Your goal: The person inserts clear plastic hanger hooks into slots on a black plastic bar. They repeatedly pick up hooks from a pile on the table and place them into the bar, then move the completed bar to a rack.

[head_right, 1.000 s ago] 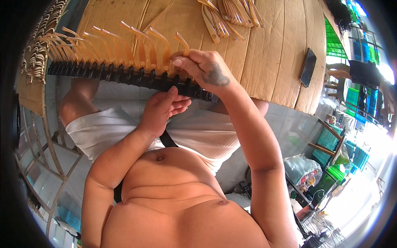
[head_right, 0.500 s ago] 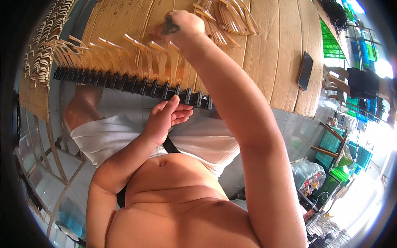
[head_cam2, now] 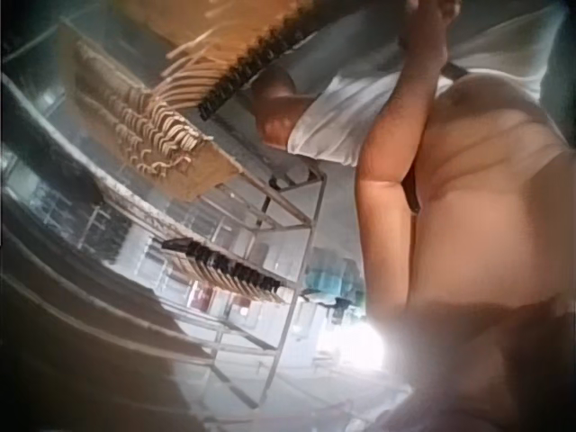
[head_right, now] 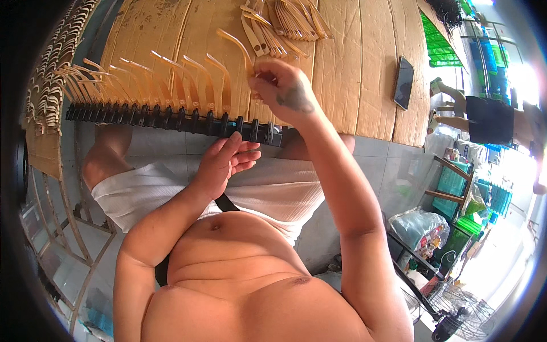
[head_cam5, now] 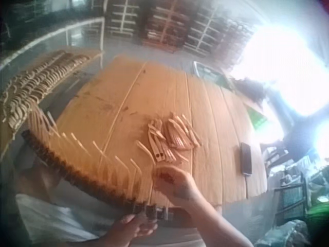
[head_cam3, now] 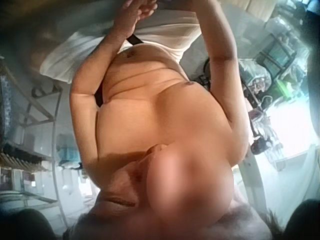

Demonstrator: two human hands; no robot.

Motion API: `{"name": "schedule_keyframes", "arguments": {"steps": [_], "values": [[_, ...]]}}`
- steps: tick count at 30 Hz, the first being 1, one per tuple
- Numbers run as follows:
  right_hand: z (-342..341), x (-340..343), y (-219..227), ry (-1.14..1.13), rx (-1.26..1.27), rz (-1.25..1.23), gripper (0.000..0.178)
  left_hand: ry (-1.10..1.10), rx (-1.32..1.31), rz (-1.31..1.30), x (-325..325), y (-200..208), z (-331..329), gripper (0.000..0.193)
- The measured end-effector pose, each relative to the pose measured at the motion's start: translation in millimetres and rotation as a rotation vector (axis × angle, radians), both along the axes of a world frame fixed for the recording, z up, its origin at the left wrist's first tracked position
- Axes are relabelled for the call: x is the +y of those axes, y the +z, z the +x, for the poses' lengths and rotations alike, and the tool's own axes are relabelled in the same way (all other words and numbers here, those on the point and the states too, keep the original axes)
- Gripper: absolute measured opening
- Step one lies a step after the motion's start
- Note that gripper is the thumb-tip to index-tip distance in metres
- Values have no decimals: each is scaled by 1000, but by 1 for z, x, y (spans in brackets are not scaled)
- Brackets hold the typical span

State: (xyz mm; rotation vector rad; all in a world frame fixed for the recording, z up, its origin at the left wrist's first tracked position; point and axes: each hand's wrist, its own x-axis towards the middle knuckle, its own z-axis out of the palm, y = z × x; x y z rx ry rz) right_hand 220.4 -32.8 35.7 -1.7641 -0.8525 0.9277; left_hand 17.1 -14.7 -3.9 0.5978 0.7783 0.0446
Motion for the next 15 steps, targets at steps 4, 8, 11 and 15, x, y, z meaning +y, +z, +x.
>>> {"name": "schedule_keyframes", "arguments": {"steps": [4,8,11,15], "values": [[-16,-18,-14,-47,-38,30,15,23,-20,14,-3,-7,4,44],[-25,-20,-5,-30,-69,10,15,51,-19,35,-3,-5,5,41],[-30,-20,-4,-17,-67,31,16,75,-25,32,-3,-5,5,39],[-28,-23,-7,3,10,13,14,86,-6,31,-6,-7,5,36]]}}
